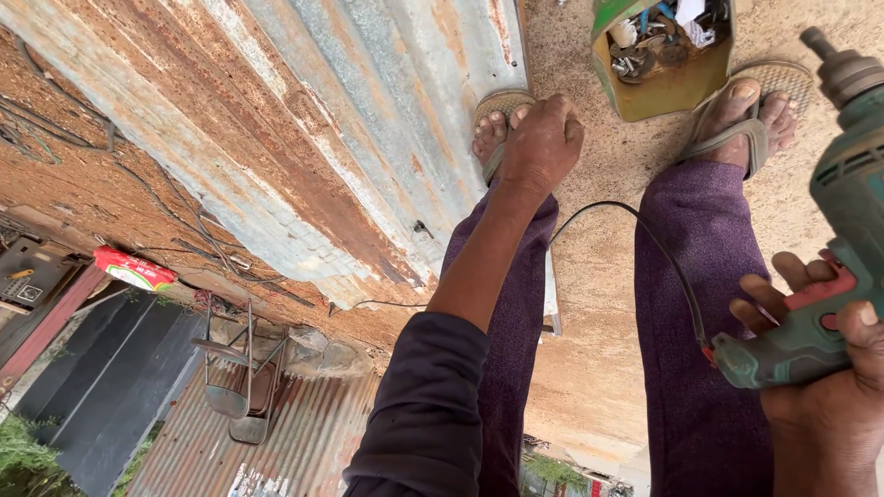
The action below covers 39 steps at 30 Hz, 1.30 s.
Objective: Drilling holes into a corrugated metal sheet using a power drill and checking screws.
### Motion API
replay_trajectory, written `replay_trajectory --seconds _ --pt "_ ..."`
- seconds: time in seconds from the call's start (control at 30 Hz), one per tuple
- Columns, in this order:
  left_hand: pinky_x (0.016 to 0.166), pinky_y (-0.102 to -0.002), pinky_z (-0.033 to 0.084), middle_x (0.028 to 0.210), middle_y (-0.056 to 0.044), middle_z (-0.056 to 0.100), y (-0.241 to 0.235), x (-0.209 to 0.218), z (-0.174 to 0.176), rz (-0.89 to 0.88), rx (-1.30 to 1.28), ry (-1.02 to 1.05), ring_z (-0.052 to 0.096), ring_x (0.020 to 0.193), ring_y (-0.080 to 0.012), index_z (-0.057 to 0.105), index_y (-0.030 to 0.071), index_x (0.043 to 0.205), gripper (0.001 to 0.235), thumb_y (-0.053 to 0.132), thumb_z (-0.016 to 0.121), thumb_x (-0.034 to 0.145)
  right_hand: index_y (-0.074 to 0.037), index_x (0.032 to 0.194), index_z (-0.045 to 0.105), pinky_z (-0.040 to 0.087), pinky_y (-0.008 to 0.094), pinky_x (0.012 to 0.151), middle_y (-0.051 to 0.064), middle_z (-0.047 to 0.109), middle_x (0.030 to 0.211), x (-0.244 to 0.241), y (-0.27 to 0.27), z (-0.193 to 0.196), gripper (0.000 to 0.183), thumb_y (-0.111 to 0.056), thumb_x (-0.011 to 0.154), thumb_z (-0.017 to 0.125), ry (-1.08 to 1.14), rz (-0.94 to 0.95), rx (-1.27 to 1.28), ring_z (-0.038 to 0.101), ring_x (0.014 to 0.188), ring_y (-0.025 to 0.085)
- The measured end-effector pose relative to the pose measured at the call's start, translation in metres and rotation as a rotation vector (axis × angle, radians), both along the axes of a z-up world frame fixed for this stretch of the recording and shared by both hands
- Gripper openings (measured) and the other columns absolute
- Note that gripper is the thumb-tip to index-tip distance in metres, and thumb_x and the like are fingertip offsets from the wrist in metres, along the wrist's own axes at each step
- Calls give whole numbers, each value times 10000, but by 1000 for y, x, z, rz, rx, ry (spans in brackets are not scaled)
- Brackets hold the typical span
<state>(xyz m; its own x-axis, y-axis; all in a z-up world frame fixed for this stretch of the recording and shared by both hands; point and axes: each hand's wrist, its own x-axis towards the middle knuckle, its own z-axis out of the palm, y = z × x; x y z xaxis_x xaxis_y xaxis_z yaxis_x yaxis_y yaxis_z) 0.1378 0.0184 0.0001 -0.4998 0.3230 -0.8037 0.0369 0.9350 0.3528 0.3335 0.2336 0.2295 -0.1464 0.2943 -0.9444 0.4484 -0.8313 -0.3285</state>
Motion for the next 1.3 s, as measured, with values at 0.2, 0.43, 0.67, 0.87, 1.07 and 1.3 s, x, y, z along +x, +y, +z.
replay_trajectory --seconds 0.2,0.43,0.67,0.87,1.07,1.3 --pt "841 -458 589 1036 -134 702 9 9 -4 9 -32 -55 740 908 -271 649 81 1075 194 216 596 945 -128 1338 465 519 525 1081 122 521 1338 17 4 -14 514 -489 1018 643 -82 22 -8 605 1254 318" --pt "863 -423 617 1055 -92 715 32 -1 -34 66 -93 -101 763 916 -212 661 108 1092 194 212 555 967 -121 1451 508 551 530 1049 153 573 1441 -12 3 -3 649 -574 1006 640 -123 47 1 631 1284 333" --pt "734 -405 631 1070 -194 666 37 -15 -77 -68 -56 470 734 857 -282 564 -3 1236 465 136 685 809 -101 1420 496 551 529 1055 151 572 1405 -20 3 -5 683 -572 950 653 -126 109 20 615 1294 332" --pt "814 -368 621 981 -67 690 -9 -47 -64 -242 -151 348 727 853 -195 628 166 1136 86 169 661 1057 -116 1412 483 558 479 1045 130 568 1391 -3 8 -7 586 -512 1009 639 -98 105 19 612 1306 297" --pt "1036 -463 527 1262 -182 565 -30 -54 11 109 -222 544 606 1181 -334 478 29 1332 571 268 775 908 -90 1378 504 578 437 1041 88 574 1289 -17 18 -1 561 -414 977 725 48 1 12 634 1189 240" --pt "1147 -503 395 1506 -268 395 -11 -20 17 197 -448 388 414 1400 -440 281 3 1513 1010 474 820 801 -45 1427 554 603 416 989 109 619 1260 4 23 -11 511 -264 1009 750 119 -16 85 690 1142 254"
